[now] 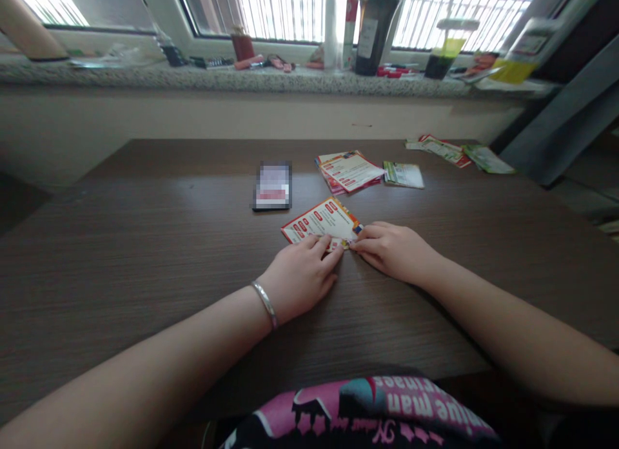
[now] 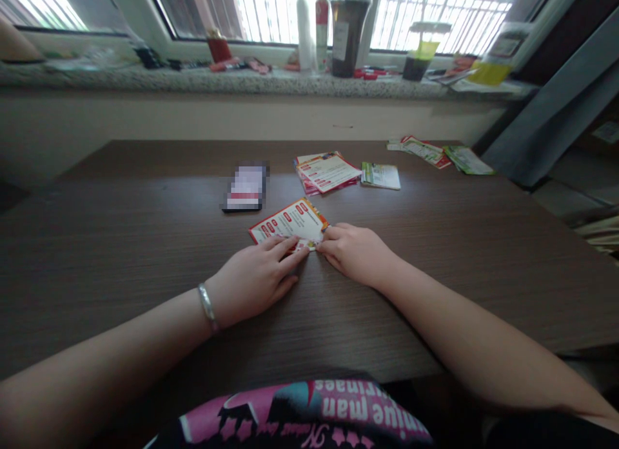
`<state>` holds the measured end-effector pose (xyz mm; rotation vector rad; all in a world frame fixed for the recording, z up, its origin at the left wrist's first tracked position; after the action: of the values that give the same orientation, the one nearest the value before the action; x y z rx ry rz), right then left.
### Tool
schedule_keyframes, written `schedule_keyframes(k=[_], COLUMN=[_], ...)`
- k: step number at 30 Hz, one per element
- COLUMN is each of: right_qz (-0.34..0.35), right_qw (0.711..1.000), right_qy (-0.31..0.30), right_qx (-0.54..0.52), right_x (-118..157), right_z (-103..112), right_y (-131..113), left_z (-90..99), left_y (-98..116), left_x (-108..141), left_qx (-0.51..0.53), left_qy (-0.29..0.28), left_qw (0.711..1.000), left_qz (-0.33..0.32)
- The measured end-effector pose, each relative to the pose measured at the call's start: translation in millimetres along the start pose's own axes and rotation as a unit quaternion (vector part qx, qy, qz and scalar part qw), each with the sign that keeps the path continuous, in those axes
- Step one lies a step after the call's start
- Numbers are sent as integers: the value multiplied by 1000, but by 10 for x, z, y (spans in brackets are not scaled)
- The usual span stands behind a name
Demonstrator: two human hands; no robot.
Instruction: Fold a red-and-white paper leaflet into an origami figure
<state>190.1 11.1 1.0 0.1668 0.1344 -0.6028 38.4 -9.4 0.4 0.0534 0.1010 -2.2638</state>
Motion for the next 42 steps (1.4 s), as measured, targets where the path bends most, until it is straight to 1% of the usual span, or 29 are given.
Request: schedule_keyframes(k=[4,8,11,13,16,19,22,25,32,37,42], right_qz=[-13,-45,-78,-85,-105,-120,-141,-161,-159,-185,-237], right_qw=[1000,998,991,984,975,973,974,973,972,966,958], right_qy=[6,22,46,70,93,88,77,83,101,84,59], right_qx=[-11,-46,-99,-143,-174,-178,-160,-142,-138,-158,-150], right_x=[-8,-37,-68,-93,-123,-140,-130,-98,-96,-119,-108], right_z=[16,28,-13,-58,-118,-146,-150,-157,-244,-322,-352], right_y=[-8,2,43,72,124,134,120,118,183,262,300], left_z=[19,28,31,33,35,42,49,50,57,67,52], left_y=[2,7,5,2,-1,2,1,0,0,20,19], left_x=[23,32,33,35,35,31,25,21,25,24,11], left_qx=[-5,-10,-9,-7,-3,3,11,10,9,4,6], left_qy=[7,8,8,11,13,15,14,5,5,11,11], left_qw=[1000,1000,1000,1000,1000,1000,1000,1000,1000,1000,1000], left_qz=[-2,-2,-6,-8,-10,-13,-11,-12,5,16,5])
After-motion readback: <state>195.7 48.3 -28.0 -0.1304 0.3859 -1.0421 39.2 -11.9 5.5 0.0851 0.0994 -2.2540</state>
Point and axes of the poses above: each hand's wrist, its own x-axis away from the middle knuckle, its own z-axis out of the back of the hand, y = z × x, the point moved 5 cm from there along -x, towards the middle knuckle, and after that the axes turned 9 degrees about z, right-handed, at the moved point
